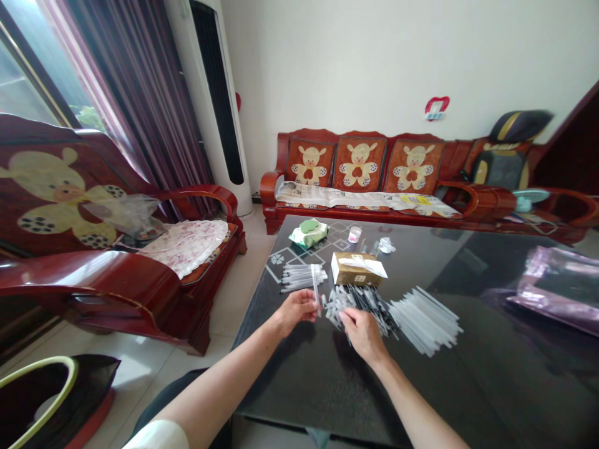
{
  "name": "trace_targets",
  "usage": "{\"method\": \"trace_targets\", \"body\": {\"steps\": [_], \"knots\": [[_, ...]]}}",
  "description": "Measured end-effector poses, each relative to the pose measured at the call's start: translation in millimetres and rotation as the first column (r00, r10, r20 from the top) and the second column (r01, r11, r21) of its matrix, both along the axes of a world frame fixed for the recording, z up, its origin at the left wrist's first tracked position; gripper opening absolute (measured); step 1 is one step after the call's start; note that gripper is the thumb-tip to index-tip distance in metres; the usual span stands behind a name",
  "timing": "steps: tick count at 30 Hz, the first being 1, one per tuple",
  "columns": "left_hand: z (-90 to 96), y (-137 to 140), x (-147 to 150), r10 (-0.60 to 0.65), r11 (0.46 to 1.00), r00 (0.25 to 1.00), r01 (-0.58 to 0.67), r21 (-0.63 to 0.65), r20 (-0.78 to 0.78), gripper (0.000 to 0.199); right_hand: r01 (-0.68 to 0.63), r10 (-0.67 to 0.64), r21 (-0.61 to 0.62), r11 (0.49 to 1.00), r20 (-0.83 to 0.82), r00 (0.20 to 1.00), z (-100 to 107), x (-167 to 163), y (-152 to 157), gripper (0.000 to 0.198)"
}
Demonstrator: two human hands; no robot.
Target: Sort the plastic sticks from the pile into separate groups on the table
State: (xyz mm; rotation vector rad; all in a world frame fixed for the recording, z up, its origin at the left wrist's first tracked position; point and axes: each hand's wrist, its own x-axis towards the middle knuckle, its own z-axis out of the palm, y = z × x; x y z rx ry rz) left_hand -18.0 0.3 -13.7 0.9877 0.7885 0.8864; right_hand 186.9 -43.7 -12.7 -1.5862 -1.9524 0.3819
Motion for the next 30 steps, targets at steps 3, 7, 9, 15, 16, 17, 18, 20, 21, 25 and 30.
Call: {"method": "trace_targets", "body": {"steps": [3,7,9,15,16,17,18,20,21,25,30], "knots": [[-0.5,-4,5,-0.03,1.0,0.998,0.03,0.004,0.062,0.038,-0.172,0.109,-0.162,0.972,-0.339,0.934,-3,-12,-3,0.042],[-3.7,-7,7,-0.036,0.999,0.996,0.035,0.011,0.083,0.039,-0.291,0.013,-0.338,0.895,-0.633,0.774,-12,-22,-6,0.04],[-4.1,-8,8,-0.04,0.999,0.996,0.039,0.011,0.084,0.04,-0.325,-0.004,-0.353,0.877,-0.684,0.73,-15,-24,-6,0.04],[-0.6,-7,7,-0.019,0.999,0.999,0.018,0.031,0.043,0.04,-0.362,0.027,-0.346,0.866,-0.69,0.723,-17,-22,-5,0.036],[0.0,-5,6,-0.002,0.999,0.999,0.001,0.037,0.034,0.04,-0.362,0.023,-0.353,0.863,-0.688,0.725,-17,-22,-5,0.035],[0.3,-4,4,0.019,0.999,0.999,-0.02,0.042,0.026,0.039,-0.359,0.02,-0.361,0.861,-0.681,0.732,-17,-22,-6,0.034],[0.4,-2,2,0.043,0.998,0.999,-0.044,0.049,0.023,0.039,-0.354,0.017,-0.369,0.859,-0.671,0.741,-16,-22,-6,0.033],[-0.4,2,-2,0.1,0.993,0.995,-0.101,0.063,0.018,0.038,-0.34,0.007,-0.392,0.855,-0.647,0.763,-15,-22,-7,0.031],[-1.2,4,-4,0.132,0.989,0.991,-0.133,0.068,0.013,0.038,-0.333,0.001,-0.404,0.852,-0.635,0.773,-14,-22,-7,0.029],[-5.6,10,-11,0.244,0.968,0.97,-0.243,0.056,-0.019,0.039,-0.307,-0.022,-0.435,0.846,-0.605,0.796,-13,-21,-8,0.027],[-7.9,15,-14,0.289,0.957,0.957,-0.289,-0.003,0.023,0.032,-0.319,-0.06,-0.444,0.837,-0.654,0.754,-16,-18,-6,0.029]]}}
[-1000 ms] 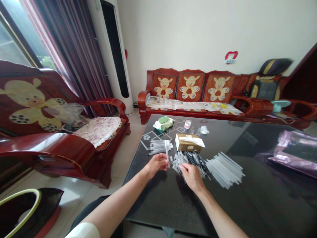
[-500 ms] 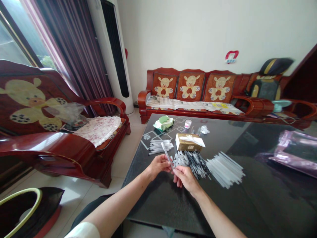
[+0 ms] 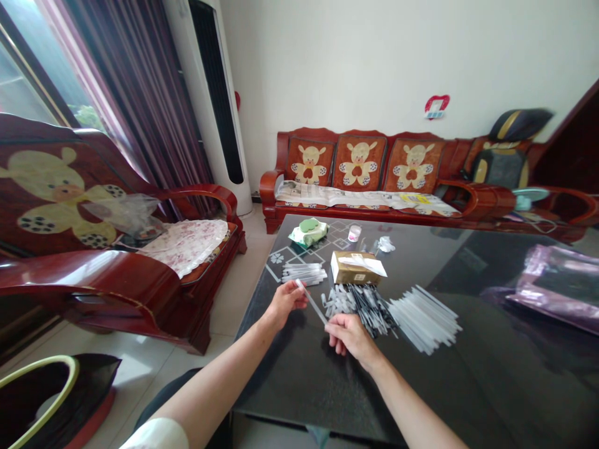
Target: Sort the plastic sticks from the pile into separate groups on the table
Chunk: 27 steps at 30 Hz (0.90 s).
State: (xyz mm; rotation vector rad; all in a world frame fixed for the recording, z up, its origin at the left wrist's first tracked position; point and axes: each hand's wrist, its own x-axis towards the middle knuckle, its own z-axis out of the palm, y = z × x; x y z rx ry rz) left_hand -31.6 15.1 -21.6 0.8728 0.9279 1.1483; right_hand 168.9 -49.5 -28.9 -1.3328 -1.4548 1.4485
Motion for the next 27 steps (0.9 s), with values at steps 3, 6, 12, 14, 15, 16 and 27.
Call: {"method": "trace_targets", "body": {"steps": [3,6,12,14,15,16,27], "knots": [[0.8,2.1,-0.9,0.023,0.999,0.999,-0.021,-0.039,0.046,0.026,0.003,-0.006,-0.029,1.0,-0.129,0.992,0.3,1.9,1.6,0.037],[2.0,2.6,-1.8,0.032,0.998,0.996,-0.028,-0.061,0.081,0.022,0.007,-0.022,-0.067,0.998,-0.217,0.976,2.5,2.5,2.5,0.044],[2.8,1.5,-1.6,0.018,0.998,0.994,-0.011,-0.059,0.111,0.018,0.012,-0.04,-0.108,0.994,-0.263,0.964,5.3,1.9,2.2,0.045],[2.6,1.7,-1.4,0.015,0.998,0.993,-0.009,-0.059,0.116,0.018,0.013,-0.039,-0.104,0.994,-0.258,0.965,5.3,2.1,2.2,0.045],[2.5,1.9,-1.3,0.015,0.998,0.993,-0.008,-0.058,0.118,0.019,0.011,-0.036,-0.099,0.995,-0.253,0.967,5.3,2.2,2.2,0.045],[2.4,2.1,-1.2,0.016,0.998,0.993,-0.009,-0.056,0.119,0.019,0.012,-0.034,-0.094,0.995,-0.245,0.969,5.3,2.3,2.2,0.045],[8.1,1.6,-3.2,-0.008,0.999,0.995,0.005,0.038,0.1,0.032,0.034,-0.056,-0.092,0.995,-0.247,0.967,3.6,4.3,3.3,0.041]]}}
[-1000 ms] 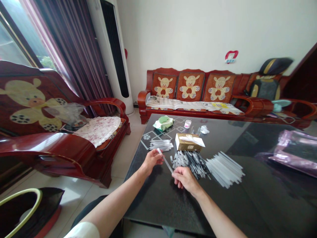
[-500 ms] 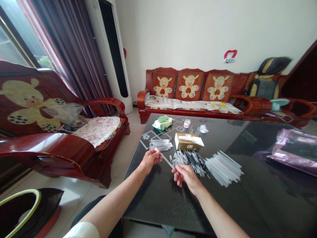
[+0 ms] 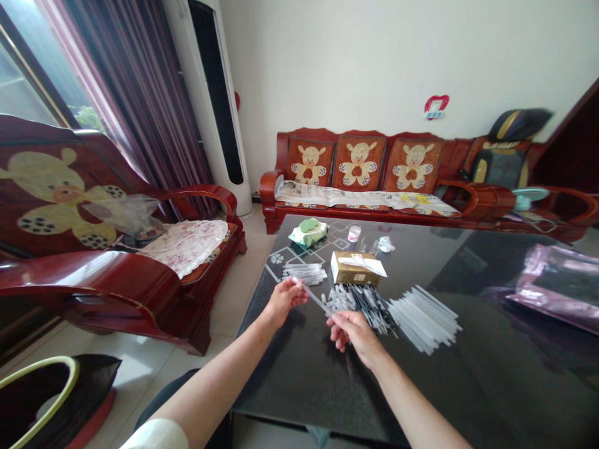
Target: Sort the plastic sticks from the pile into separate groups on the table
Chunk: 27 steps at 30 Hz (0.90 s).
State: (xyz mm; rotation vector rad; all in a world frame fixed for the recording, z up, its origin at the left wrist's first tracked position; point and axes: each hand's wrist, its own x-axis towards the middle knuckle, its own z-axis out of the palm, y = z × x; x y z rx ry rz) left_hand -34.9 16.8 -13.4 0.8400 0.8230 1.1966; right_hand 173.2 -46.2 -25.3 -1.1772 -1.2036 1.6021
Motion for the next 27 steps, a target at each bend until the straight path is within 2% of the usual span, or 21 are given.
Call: {"method": "trace_targets", "body": {"steps": [6,17,22,27], "knots": [[15.3,-2,-4,-0.03,0.992,0.998,0.037,0.121,-0.053,0.037,0.012,-0.019,-0.078,0.997,-0.087,0.996,1,-1,0,0.038],[14.8,-9,-4,-0.049,0.991,0.996,0.057,0.121,-0.074,0.034,-0.02,0.003,-0.134,0.991,-0.128,0.992,0,-1,-1,0.033],[27.1,-14,-8,-0.052,0.977,0.991,0.076,0.2,-0.124,0.033,-0.026,-0.015,-0.195,0.98,-0.205,0.979,-1,-4,-3,0.028],[35.3,-13,-9,-0.05,0.956,0.982,0.1,0.276,-0.183,0.03,-0.054,-0.003,-0.183,0.982,-0.298,0.955,-1,-4,-2,0.027]]}}
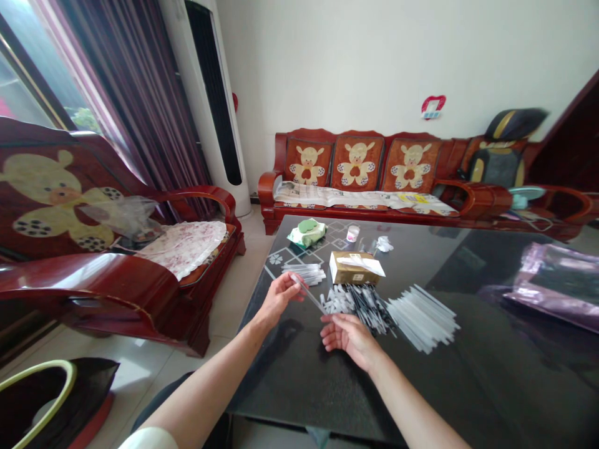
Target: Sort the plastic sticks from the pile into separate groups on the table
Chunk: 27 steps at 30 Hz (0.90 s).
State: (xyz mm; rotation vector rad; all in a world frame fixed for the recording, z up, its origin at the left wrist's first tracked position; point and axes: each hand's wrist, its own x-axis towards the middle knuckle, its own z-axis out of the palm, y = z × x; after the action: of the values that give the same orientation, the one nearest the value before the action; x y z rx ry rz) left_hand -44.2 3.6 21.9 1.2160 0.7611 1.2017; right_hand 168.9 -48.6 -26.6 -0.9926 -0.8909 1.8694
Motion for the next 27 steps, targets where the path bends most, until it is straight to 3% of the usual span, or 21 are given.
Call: {"method": "trace_targets", "body": {"steps": [8,18,27], "knots": [[10.3,-6,5,-0.095,0.986,0.994,0.101,0.136,-0.048,0.03,0.005,-0.005,-0.005,1.0,-0.047,0.999,-1,-1,1,0.025],[-0.3,2,3,-0.04,0.994,0.999,0.042,0.101,-0.027,0.03,-0.005,0.005,0.007,1.0,-0.025,1.0,0,0,-1,0.021],[-8.7,6,7,-0.028,0.997,0.999,0.027,0.066,0.019,0.031,0.062,-0.062,0.0,0.998,-0.005,0.998,-4,-1,0,0.021]]}}
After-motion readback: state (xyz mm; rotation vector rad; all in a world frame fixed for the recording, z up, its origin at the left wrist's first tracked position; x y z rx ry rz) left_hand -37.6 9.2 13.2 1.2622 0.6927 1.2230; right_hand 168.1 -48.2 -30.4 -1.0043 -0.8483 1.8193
